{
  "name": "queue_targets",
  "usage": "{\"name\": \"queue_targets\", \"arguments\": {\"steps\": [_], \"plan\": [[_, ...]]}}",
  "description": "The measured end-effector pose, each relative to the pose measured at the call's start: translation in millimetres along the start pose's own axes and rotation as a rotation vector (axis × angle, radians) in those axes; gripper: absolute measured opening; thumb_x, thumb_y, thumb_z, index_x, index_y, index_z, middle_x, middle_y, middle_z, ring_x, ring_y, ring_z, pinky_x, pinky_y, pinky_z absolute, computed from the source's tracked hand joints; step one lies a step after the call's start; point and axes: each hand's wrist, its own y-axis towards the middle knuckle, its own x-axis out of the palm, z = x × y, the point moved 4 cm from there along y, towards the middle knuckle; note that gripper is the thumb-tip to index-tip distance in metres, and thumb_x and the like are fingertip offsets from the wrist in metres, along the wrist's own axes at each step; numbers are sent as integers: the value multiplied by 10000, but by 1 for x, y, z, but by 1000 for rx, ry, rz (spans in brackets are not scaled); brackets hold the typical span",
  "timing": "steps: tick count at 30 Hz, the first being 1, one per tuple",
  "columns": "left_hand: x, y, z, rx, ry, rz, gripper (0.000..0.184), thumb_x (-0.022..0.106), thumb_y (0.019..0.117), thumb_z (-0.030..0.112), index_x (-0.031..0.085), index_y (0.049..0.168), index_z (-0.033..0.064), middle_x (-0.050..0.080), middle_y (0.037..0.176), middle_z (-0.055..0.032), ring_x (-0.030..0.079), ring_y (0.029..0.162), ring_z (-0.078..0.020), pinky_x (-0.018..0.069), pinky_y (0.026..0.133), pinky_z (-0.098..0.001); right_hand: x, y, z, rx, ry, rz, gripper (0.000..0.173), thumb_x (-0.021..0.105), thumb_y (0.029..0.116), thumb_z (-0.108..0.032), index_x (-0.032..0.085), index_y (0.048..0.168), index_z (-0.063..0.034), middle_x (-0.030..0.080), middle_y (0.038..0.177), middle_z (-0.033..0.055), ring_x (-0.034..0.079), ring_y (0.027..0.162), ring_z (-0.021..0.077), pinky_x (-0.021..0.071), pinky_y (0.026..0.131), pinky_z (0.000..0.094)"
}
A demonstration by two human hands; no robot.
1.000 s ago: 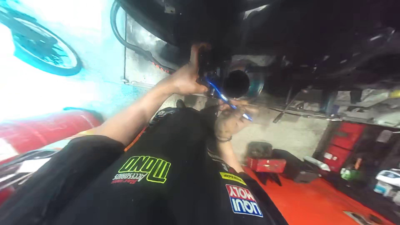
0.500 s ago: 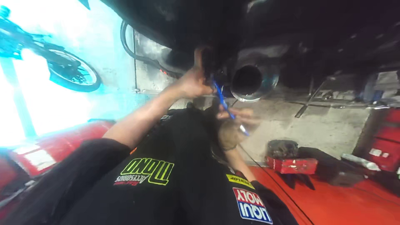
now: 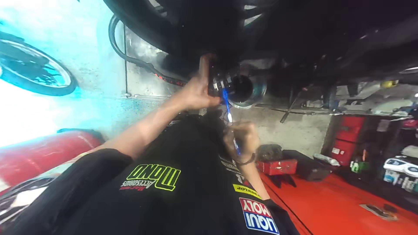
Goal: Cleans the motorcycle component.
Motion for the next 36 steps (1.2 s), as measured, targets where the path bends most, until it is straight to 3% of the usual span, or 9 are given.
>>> {"name": "queue_targets", "arguments": {"steps": [4, 8, 17, 24, 28, 30, 32, 34, 36], "plan": [[2, -1, 32, 188, 42, 64, 1193, 912, 622, 359, 239, 1516, -56, 515, 1425, -209, 554, 1302, -171, 506, 1082, -328, -19, 15, -18, -124, -188, -148, 98, 709, 924, -53, 633, 880, -8, 708, 981, 176, 714, 984, 278, 613, 869, 400], [-2, 5, 60, 291, 127, 126, 1212, 906, 597, 524, 323, 1495, -45, 571, 1384, -182, 590, 1259, -169, 531, 1057, -355, -43, 35, -29, -287, -298, -196, 88, 706, 939, -54, 629, 907, -26, 705, 939, 169, 715, 956, 298, 608, 874, 435], [5, 16, 92, 150, 298, 121, 1253, 827, 568, 661, 288, 1534, 74, 620, 1324, -106, 638, 1159, -160, 582, 930, -433, -66, 32, -11, -587, -450, -160, 6, 647, 947, 5, 649, 943, 7, 682, 905, 185, 696, 853, 312, 596, 869, 481], [17, 4, 88, 109, 282, 135, 1268, 844, 584, 603, 213, 1554, 85, 586, 1372, -138, 625, 1197, -177, 572, 949, -460, -70, 25, 24, -399, -252, 84, 97, 712, 932, -34, 617, 949, -26, 676, 1044, 173, 694, 1025, 294, 609, 903, 453], [18, -5, 56, 108, -59, 153, 1179, 866, 654, 345, 148, 1543, 56, 552, 1401, -102, 605, 1240, -119, 573, 1011, -359, -91, -14, 65, 51, -76, 273, 166, 638, 973, -159, 579, 857, -56, 681, 902, 98, 686, 768, 177, 607, 643, 331], [26, -7, 35, 100, -305, 149, 1123, 868, 685, 244, 148, 1538, 124, 543, 1396, -97, 623, 1218, -200, 604, 957, -431, -90, -44, 120, 375, -237, 57, 231, 576, 987, -220, 632, 959, 3, 687, 912, 114, 688, 797, 188, 611, 699, 353], [41, -16, 22, 100, -481, 145, 1102, 886, 704, 190, 160, 1532, 141, 551, 1377, -144, 652, 1157, -318, 624, 877, -533, -72, -69, 154, 596, -369, -337, 312, 565, 993, -222, 678, 1170, 10, 714, 1101, 161, 706, 1007, 255, 591, 920, 426], [57, -4, 20, 157, -575, 145, 1145, 898, 726, 184, 107, 1553, 134, 551, 1394, -153, 650, 1158, -365, 619, 877, -580, -62, -45, 167, 524, -477, -708, 303, 553, 999, -173, 655, 1241, -22, 669, 1253, 168, 678, 1130, 307, 573, 975, 492], [72, 2, 18, 158, -617, 147, 1108, 893, 714, 179, 137, 1523, 158, 604, 1335, -96, 684, 1093, -324, 633, 838, -538, -59, -17, 148, 281, -552, -906, 190, 560, 981, -66, 677, 1118, -5, 666, 1206, 179, 656, 1130, 339, 553, 991, 499]]}}
